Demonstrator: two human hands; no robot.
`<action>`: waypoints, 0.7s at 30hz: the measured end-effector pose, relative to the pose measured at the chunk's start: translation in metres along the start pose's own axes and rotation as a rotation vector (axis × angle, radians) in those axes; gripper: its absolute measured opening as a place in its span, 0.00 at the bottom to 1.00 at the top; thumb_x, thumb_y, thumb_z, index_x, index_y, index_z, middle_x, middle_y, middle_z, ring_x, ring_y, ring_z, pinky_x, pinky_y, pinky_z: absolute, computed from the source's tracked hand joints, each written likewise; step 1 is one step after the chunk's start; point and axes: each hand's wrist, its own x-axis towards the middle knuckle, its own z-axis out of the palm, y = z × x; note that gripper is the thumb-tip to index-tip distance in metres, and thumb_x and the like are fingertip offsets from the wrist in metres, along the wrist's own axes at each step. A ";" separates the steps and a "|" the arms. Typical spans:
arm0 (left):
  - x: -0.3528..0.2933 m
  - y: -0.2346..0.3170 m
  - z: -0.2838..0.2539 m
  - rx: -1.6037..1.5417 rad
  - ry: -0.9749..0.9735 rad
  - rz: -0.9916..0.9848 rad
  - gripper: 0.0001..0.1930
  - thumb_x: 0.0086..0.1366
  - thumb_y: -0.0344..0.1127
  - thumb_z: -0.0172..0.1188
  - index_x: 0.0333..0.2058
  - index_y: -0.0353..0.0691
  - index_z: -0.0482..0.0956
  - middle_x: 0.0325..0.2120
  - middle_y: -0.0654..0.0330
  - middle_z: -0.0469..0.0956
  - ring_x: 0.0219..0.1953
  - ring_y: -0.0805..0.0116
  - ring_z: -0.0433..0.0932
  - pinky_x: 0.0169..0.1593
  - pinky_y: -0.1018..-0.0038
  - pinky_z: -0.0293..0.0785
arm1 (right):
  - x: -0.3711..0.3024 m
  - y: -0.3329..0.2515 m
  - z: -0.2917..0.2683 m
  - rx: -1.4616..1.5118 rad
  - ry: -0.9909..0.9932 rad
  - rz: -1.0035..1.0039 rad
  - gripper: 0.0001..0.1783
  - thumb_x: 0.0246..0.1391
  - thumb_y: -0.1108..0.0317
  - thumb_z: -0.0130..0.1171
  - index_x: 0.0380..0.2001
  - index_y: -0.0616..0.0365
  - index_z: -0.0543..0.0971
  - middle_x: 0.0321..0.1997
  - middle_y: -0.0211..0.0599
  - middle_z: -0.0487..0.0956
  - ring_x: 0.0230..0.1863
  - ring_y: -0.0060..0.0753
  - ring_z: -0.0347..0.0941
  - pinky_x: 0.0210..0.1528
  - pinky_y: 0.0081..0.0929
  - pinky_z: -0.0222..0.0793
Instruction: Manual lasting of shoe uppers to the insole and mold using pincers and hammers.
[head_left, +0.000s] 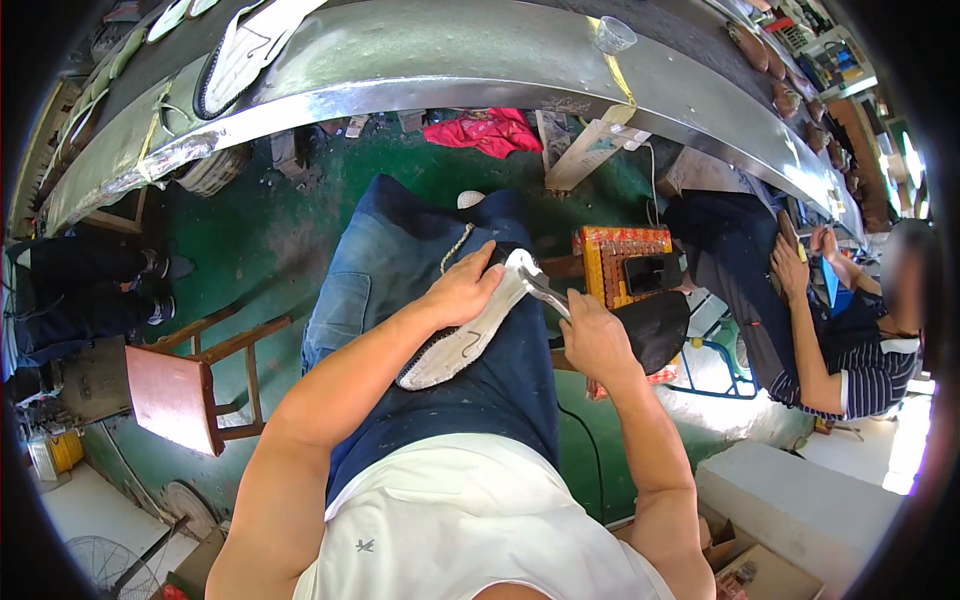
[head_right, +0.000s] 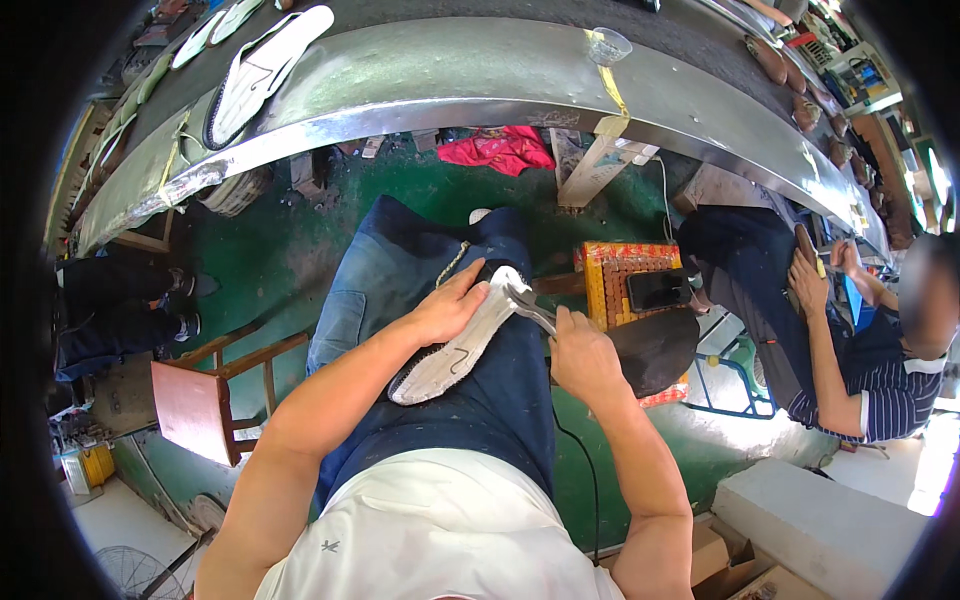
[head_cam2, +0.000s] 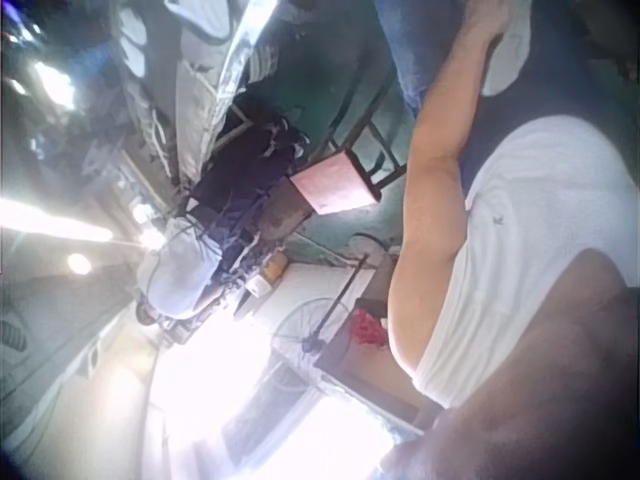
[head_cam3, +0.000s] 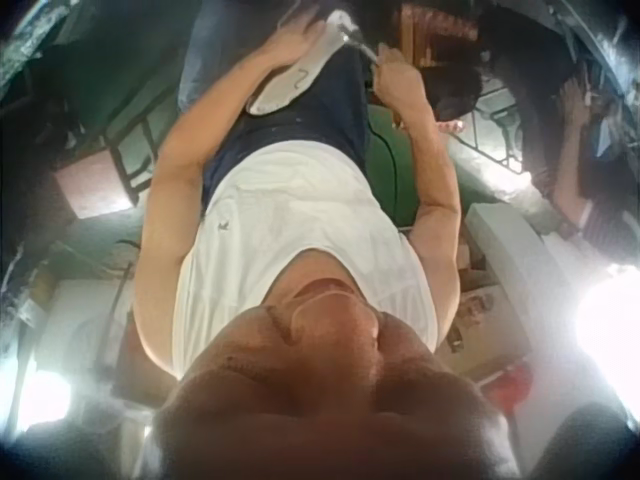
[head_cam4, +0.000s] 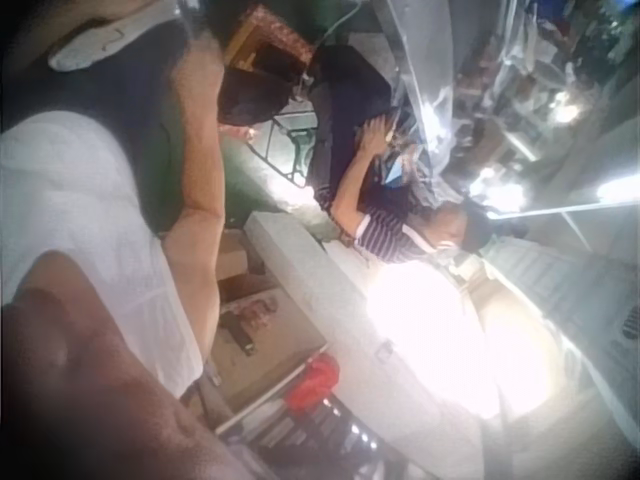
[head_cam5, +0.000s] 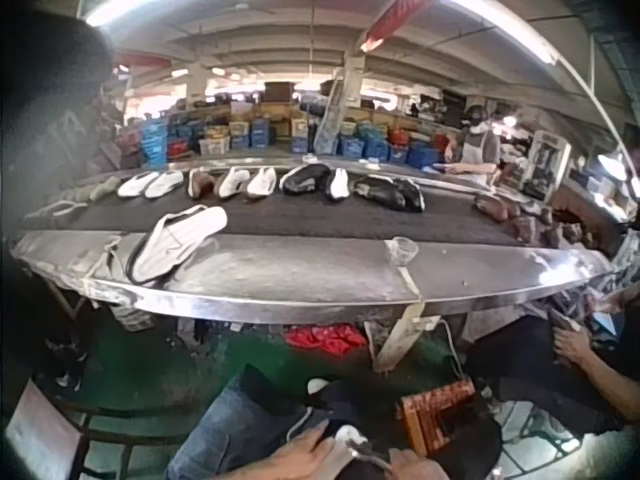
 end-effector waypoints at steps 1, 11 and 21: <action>-0.001 0.001 0.002 0.001 -0.004 0.000 0.37 0.77 0.53 0.39 0.71 0.27 0.52 0.70 0.37 0.57 0.74 0.47 0.54 0.75 0.65 0.49 | 0.002 0.002 0.005 0.002 -0.001 0.004 0.20 0.56 0.68 0.61 0.49 0.67 0.72 0.40 0.51 0.77 0.43 0.54 0.78 0.43 0.45 0.77; -0.006 0.005 0.004 -0.001 0.035 -0.025 0.37 0.75 0.56 0.44 0.72 0.35 0.53 0.68 0.39 0.62 0.71 0.45 0.60 0.72 0.62 0.56 | -0.001 0.003 0.000 0.061 -0.108 -0.012 0.19 0.60 0.60 0.60 0.47 0.65 0.74 0.37 0.50 0.80 0.40 0.55 0.80 0.43 0.44 0.77; 0.002 0.008 0.016 0.045 0.090 -0.169 0.41 0.67 0.64 0.53 0.73 0.54 0.57 0.62 0.44 0.70 0.65 0.45 0.69 0.66 0.58 0.66 | -0.008 -0.001 0.033 0.715 -0.374 0.408 0.21 0.69 0.56 0.53 0.35 0.68 0.75 0.30 0.58 0.81 0.35 0.58 0.80 0.40 0.47 0.74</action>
